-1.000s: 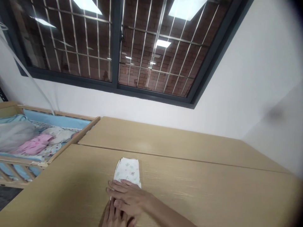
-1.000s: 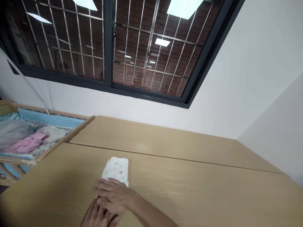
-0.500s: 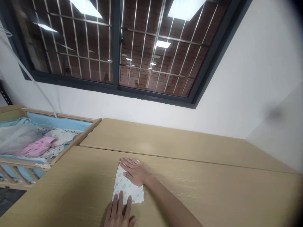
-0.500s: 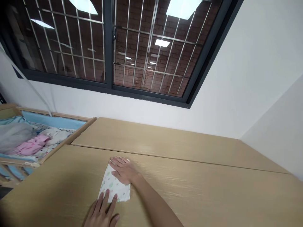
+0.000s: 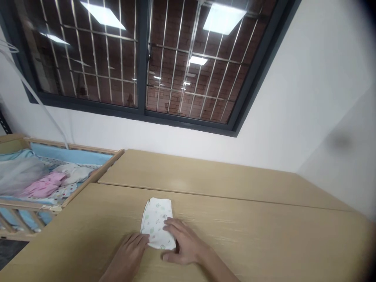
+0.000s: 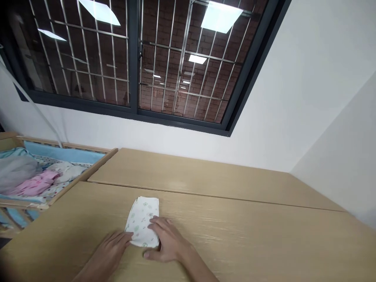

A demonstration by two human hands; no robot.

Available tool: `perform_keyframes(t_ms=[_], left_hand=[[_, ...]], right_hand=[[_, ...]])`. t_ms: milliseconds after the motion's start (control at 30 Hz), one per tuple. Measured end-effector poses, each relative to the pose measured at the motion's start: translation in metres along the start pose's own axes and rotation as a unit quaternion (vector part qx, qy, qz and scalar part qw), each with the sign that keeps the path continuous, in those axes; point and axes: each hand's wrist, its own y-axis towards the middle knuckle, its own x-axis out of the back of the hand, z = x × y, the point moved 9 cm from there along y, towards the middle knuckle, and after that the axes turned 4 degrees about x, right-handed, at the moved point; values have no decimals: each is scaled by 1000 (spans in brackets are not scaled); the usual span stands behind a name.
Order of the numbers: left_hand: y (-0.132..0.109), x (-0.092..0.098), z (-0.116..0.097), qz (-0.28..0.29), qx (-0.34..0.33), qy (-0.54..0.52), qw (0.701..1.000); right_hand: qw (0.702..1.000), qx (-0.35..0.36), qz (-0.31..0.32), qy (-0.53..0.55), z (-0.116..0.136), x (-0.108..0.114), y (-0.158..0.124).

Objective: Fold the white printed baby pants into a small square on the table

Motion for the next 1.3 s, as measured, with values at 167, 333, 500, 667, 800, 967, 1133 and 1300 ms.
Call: perform_keyframes(t_ms=[167, 333, 500, 667, 800, 967, 1133, 1300], left_hand=[[7, 10, 10, 62, 87, -139, 985], [1, 0, 37, 121, 139, -190, 964], [12, -7, 53, 162, 179, -264, 934], [54, 1, 47, 118, 211, -320, 916], [68, -5, 66, 70, 292, -204, 932], [64, -12, 79, 53, 321, -130, 937], [72, 3, 62, 0, 280, -77, 957], [88, -16, 11, 9, 151, -53, 987]], right_hand=[[999, -15, -32, 42, 11, -3, -24], [989, -45, -124, 69, -2, 6, -23], [975, -108, -157, 114, -25, 12, -5], [945, -144, -253, 152, -52, 14, 7], [906, -201, -340, 156, -82, 12, 9], [892, -250, -340, 161, -103, 5, 14], [906, -228, -352, 55, -74, 22, 15], [980, -47, -162, -105, -20, 7, 54]])
